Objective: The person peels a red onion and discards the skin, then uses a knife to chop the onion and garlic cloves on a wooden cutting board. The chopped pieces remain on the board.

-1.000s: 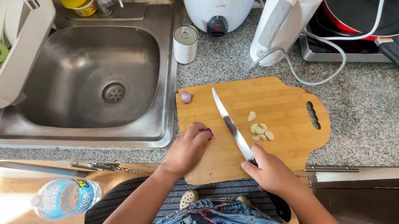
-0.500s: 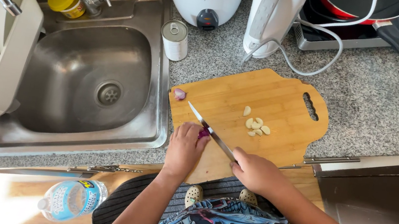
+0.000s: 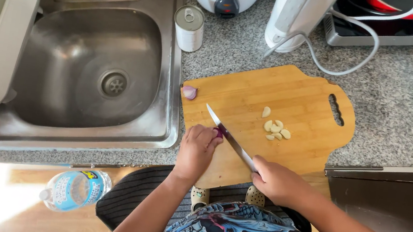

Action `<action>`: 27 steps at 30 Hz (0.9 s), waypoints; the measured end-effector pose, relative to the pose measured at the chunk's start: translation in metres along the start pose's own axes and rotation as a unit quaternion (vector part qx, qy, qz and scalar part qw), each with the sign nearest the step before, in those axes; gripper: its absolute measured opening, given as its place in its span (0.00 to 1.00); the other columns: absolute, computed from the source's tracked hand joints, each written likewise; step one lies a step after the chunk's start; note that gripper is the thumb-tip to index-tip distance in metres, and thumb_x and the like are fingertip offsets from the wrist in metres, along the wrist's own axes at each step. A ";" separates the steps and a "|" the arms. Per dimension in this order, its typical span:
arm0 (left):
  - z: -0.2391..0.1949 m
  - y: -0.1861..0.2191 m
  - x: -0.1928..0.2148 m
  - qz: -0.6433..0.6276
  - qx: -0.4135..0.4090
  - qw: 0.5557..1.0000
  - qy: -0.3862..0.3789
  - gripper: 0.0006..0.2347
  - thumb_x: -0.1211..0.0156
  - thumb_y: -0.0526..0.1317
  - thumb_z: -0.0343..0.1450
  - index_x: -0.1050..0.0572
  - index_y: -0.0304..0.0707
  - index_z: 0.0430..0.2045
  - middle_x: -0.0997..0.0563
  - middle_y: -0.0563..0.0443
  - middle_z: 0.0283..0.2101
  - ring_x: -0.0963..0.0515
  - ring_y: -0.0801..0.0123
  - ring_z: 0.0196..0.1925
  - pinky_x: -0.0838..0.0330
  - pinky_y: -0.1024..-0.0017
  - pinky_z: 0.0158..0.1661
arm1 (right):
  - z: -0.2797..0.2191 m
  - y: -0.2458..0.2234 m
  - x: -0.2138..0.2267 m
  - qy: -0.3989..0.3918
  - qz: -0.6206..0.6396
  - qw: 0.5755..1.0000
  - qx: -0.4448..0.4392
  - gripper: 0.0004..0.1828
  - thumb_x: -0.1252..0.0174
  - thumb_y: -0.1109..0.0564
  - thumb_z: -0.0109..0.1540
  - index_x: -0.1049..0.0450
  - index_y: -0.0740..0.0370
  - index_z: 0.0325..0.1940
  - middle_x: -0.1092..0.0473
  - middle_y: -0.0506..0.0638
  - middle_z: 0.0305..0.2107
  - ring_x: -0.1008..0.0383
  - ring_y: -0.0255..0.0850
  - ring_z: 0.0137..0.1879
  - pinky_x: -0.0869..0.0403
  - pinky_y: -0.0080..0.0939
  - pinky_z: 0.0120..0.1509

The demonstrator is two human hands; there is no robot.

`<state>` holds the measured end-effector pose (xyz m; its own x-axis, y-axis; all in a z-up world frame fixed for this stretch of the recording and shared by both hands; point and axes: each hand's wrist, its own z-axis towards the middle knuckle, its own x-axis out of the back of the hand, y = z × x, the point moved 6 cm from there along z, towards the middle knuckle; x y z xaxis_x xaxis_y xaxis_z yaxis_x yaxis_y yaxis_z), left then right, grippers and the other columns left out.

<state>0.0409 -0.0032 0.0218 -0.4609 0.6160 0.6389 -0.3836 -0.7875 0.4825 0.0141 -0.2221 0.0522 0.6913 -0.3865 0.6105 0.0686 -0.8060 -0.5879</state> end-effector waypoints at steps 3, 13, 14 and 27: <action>0.005 0.004 0.005 -0.010 -0.021 1.000 0.010 0.11 0.27 0.49 0.65 0.20 0.45 0.29 0.25 0.52 0.31 0.18 0.57 0.39 0.23 0.67 0.43 | 0.012 -0.010 0.003 -0.003 0.003 1.000 0.013 0.18 0.53 0.54 0.66 0.34 0.57 0.60 0.22 0.64 0.38 0.20 0.60 0.49 0.23 0.59 0.54; 0.001 0.002 0.001 0.012 -0.023 0.999 0.026 0.12 0.28 0.50 0.66 0.22 0.44 0.29 0.27 0.53 0.32 0.20 0.58 0.39 0.23 0.67 0.42 | -0.002 0.010 -0.017 -0.064 -0.079 0.995 -0.006 0.18 0.57 0.51 0.66 0.39 0.56 0.59 0.24 0.67 0.36 0.20 0.65 0.47 0.22 0.64 0.52; 0.002 0.002 0.002 0.012 -0.026 0.999 0.025 0.11 0.27 0.48 0.66 0.22 0.43 0.28 0.26 0.53 0.32 0.19 0.59 0.39 0.23 0.67 0.43 | -0.007 0.023 -0.021 -0.083 -0.108 0.990 -0.036 0.17 0.58 0.49 0.67 0.39 0.53 0.58 0.23 0.66 0.38 0.21 0.65 0.50 0.24 0.64 0.56; 0.007 0.019 0.024 0.016 -0.034 0.999 0.035 0.10 0.37 0.35 0.59 0.30 0.44 0.30 0.28 0.49 0.32 0.22 0.55 0.34 0.24 0.64 0.38 | 0.013 0.002 0.012 0.147 -0.327 0.933 0.027 0.12 0.60 0.56 0.64 0.37 0.51 0.50 0.27 0.54 0.25 0.21 0.54 0.29 0.23 0.56 0.34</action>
<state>0.0283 -0.0034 0.0510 -0.5273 0.5920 0.6094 -0.4196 -0.8052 0.4191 0.0320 -0.2227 0.0519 0.2623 0.0680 0.9626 0.4489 -0.8916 -0.0594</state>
